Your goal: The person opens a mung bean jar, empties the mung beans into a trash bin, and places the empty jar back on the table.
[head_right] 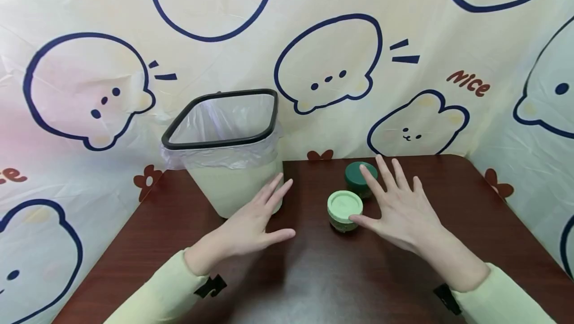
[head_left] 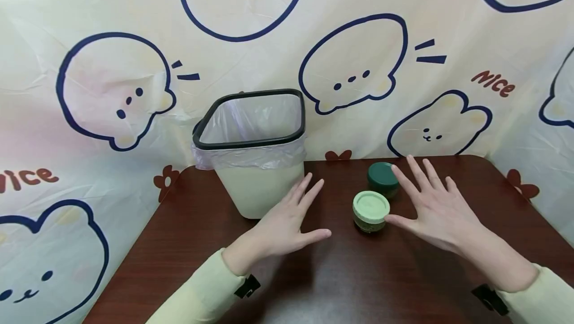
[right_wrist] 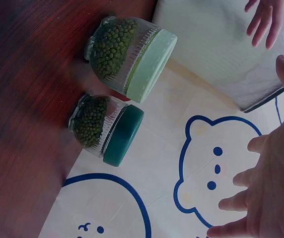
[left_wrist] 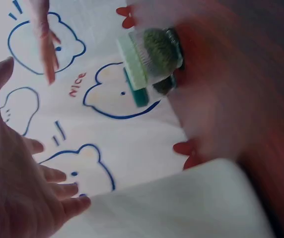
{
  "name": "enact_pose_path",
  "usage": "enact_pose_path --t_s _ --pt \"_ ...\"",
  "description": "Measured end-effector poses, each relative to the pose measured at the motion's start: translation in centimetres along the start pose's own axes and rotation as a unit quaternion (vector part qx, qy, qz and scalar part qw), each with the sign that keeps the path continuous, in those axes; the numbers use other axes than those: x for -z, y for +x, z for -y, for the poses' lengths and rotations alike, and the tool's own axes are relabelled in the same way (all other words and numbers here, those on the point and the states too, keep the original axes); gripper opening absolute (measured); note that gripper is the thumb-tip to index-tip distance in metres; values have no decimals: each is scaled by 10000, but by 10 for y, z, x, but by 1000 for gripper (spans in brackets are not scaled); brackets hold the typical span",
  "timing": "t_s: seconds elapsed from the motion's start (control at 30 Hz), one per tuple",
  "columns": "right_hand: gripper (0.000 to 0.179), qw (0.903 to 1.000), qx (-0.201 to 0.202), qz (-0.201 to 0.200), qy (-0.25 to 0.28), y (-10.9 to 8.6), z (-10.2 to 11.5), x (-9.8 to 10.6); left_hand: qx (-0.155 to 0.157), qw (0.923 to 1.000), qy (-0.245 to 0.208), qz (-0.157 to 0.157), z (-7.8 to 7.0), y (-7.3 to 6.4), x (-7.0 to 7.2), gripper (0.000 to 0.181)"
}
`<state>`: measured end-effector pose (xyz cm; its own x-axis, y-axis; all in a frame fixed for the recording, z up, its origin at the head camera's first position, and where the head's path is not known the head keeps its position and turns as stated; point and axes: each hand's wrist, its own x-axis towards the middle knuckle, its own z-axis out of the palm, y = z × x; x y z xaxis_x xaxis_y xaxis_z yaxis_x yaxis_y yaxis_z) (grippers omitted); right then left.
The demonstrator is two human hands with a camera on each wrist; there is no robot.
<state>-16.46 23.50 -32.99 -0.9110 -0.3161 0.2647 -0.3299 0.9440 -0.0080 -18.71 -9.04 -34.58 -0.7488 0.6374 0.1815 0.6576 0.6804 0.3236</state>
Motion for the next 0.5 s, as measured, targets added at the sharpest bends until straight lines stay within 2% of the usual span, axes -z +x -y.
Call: enact_pose_path --t_s 0.23,0.5 --pt "96 9999 -55 134 44 4 2 0 -74 9966 -819 -14 1 20 -25 95" --pt "95 9998 -74 181 82 11 1 2 321 9813 -1898 -54 1 49 -44 108"
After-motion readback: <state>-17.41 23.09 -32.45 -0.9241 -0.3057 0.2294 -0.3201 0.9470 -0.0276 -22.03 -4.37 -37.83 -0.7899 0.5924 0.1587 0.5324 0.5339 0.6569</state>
